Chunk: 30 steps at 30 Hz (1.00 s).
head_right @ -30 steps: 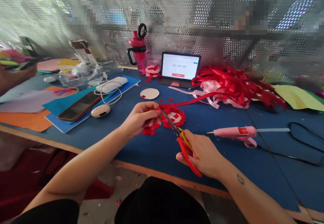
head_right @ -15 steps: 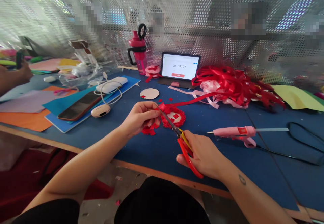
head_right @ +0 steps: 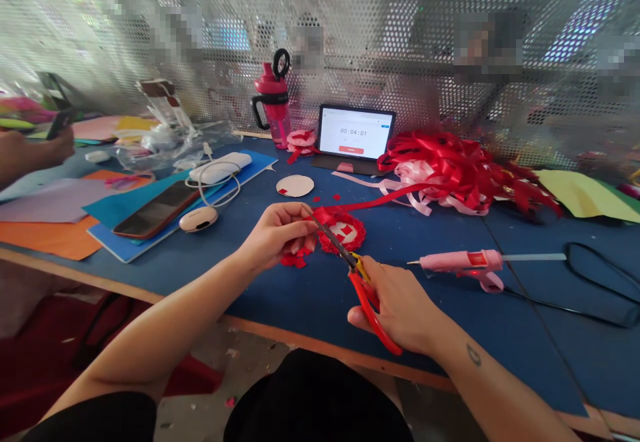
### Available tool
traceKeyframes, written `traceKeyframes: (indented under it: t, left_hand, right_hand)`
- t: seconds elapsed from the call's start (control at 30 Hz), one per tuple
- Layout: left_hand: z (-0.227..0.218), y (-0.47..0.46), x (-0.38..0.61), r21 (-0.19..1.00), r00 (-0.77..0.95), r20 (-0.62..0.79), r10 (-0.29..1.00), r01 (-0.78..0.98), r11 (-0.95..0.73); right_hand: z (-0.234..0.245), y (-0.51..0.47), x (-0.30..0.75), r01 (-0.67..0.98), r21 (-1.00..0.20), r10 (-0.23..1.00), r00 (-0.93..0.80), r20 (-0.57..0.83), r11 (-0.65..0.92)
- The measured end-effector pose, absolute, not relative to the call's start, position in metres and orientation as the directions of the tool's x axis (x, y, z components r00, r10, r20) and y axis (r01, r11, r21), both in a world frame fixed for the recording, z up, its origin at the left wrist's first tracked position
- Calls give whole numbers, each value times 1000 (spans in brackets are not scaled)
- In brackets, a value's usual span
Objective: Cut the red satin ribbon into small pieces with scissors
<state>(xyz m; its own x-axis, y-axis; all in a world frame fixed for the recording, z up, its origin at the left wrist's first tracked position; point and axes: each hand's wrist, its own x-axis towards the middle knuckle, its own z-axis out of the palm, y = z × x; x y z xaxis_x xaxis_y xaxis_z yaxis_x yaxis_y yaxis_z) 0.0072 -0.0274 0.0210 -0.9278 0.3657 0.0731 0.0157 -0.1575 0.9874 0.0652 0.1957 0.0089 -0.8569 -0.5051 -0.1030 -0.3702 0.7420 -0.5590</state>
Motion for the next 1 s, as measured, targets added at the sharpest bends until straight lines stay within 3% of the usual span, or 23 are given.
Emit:
traceKeyframes:
  t: [0.43,1.0]
  left_hand:
    - [20,-26,9,989,-916,56,398,-4,-149]
    - [19,-24,9,989,-911,49,410,-14,-149]
  right_hand:
    - [2,200,62,-449,-580,-568,-822,-30,680]
    - [8,195,61,-411,-629,-565,-823,-55,660]
